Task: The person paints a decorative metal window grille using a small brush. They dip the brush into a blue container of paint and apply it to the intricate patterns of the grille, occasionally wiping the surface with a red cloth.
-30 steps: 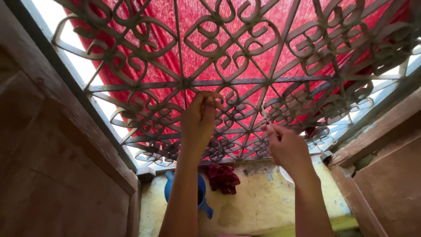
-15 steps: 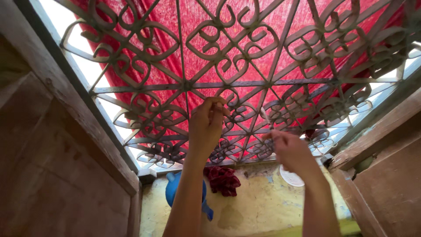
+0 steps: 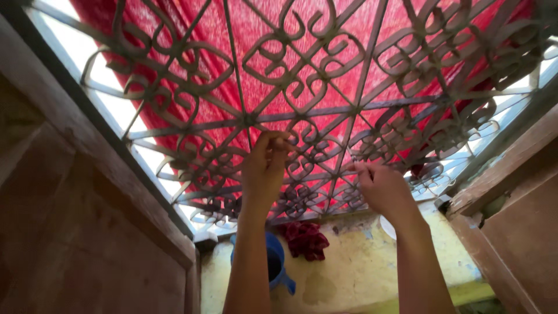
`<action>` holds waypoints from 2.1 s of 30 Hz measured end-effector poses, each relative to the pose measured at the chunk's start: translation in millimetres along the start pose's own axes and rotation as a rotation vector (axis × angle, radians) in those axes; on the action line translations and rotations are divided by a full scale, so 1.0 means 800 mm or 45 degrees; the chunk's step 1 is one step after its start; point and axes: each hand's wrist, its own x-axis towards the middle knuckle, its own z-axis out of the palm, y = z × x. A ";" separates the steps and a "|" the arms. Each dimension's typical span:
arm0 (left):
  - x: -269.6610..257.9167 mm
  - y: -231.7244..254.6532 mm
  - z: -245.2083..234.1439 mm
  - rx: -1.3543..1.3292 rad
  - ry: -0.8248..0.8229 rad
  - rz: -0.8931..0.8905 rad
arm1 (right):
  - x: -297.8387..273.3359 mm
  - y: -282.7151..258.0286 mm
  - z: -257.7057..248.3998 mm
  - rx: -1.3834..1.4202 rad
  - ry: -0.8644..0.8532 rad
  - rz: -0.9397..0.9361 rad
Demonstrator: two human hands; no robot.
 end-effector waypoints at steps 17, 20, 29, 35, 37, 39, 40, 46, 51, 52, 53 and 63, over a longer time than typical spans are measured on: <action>0.004 -0.013 0.008 0.077 0.133 0.030 | -0.029 -0.019 -0.041 0.161 -0.059 0.208; 0.000 -0.009 0.008 0.084 0.128 0.039 | -0.035 -0.011 -0.053 0.204 -0.104 0.246; -0.021 -0.009 0.023 0.090 0.369 0.119 | -0.028 0.026 -0.015 0.135 0.071 -0.001; -0.036 -0.027 0.025 0.256 0.459 0.189 | -0.058 0.044 -0.047 0.722 -0.220 0.369; -0.035 -0.027 0.030 0.174 0.462 0.123 | -0.046 0.043 -0.041 0.775 -0.173 0.370; -0.039 -0.028 0.037 0.099 0.462 0.107 | -0.030 0.036 -0.023 0.742 -0.118 0.390; -0.041 -0.028 0.041 0.064 0.455 0.126 | -0.026 0.033 -0.013 0.852 -0.161 0.376; -0.061 -0.020 0.050 0.081 0.412 0.099 | -0.038 0.043 -0.003 1.212 -0.342 0.364; -0.059 -0.012 0.061 0.002 0.390 0.019 | -0.011 0.062 0.013 0.706 -0.126 0.218; -0.060 -0.010 0.065 -0.002 0.380 0.042 | -0.016 0.067 0.018 0.509 0.021 0.068; -0.064 -0.008 0.068 -0.007 0.369 0.064 | -0.024 0.070 0.022 0.309 0.165 -0.084; -0.092 0.022 0.095 0.056 0.346 0.015 | -0.031 0.052 -0.025 0.283 -0.044 0.167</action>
